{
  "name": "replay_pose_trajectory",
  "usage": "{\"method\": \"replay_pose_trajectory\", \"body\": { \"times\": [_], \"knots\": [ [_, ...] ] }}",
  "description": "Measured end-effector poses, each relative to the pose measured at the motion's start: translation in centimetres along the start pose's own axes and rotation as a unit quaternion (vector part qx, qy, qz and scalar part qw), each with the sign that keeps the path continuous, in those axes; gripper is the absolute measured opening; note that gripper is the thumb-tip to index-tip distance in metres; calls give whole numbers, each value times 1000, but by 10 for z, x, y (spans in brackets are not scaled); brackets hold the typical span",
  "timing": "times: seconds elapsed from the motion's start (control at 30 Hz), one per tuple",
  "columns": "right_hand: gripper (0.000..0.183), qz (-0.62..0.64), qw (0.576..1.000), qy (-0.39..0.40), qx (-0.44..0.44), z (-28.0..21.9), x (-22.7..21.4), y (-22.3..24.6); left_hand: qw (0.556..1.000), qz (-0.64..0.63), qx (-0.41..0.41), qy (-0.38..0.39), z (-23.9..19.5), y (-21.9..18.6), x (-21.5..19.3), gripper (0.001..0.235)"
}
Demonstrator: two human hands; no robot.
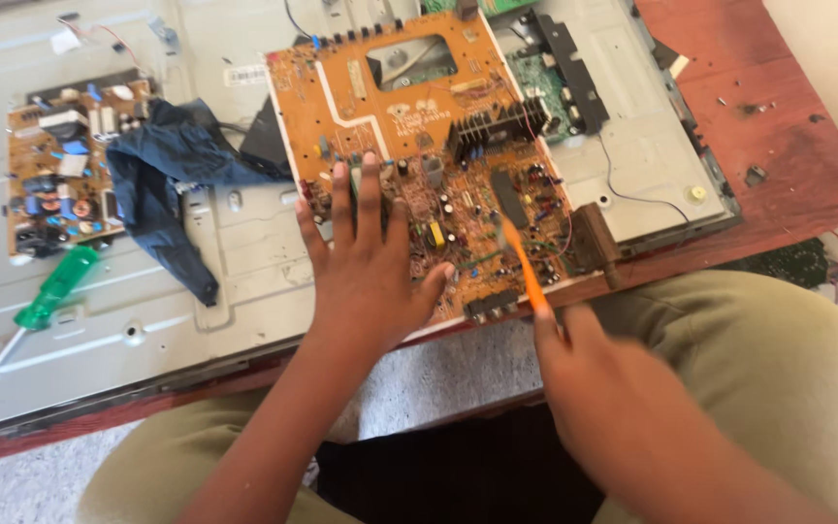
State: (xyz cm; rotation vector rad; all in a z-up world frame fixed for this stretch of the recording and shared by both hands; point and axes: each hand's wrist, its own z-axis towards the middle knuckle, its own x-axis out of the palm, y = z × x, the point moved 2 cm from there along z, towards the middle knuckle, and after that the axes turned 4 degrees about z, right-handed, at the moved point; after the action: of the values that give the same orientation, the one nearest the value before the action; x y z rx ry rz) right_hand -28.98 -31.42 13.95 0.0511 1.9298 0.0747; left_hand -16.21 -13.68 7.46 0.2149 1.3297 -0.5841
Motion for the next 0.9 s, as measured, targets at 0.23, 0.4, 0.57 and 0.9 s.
{"method": "replay_pose_trajectory", "body": {
  "times": [0.23, 0.4, 0.57, 0.9],
  "knots": [
    [55, 82, 982, -165, -51, 35, -3, -3, 1000, 5, 7, -4, -5, 1, 2, 83],
    [56, 57, 996, -61, -22, 9, 20, -1, 1000, 7, 2, -6, -3, -1, 0, 83],
    [62, 65, 991, -112, -29, 16, 26, -1, 1000, 6, 2, -8, -7, -1, 6, 85],
    [66, 52, 993, -76, -72, 7, 14, 20, 1000, 7, 9, -14, -4, -2, -1, 83]
  ]
}}
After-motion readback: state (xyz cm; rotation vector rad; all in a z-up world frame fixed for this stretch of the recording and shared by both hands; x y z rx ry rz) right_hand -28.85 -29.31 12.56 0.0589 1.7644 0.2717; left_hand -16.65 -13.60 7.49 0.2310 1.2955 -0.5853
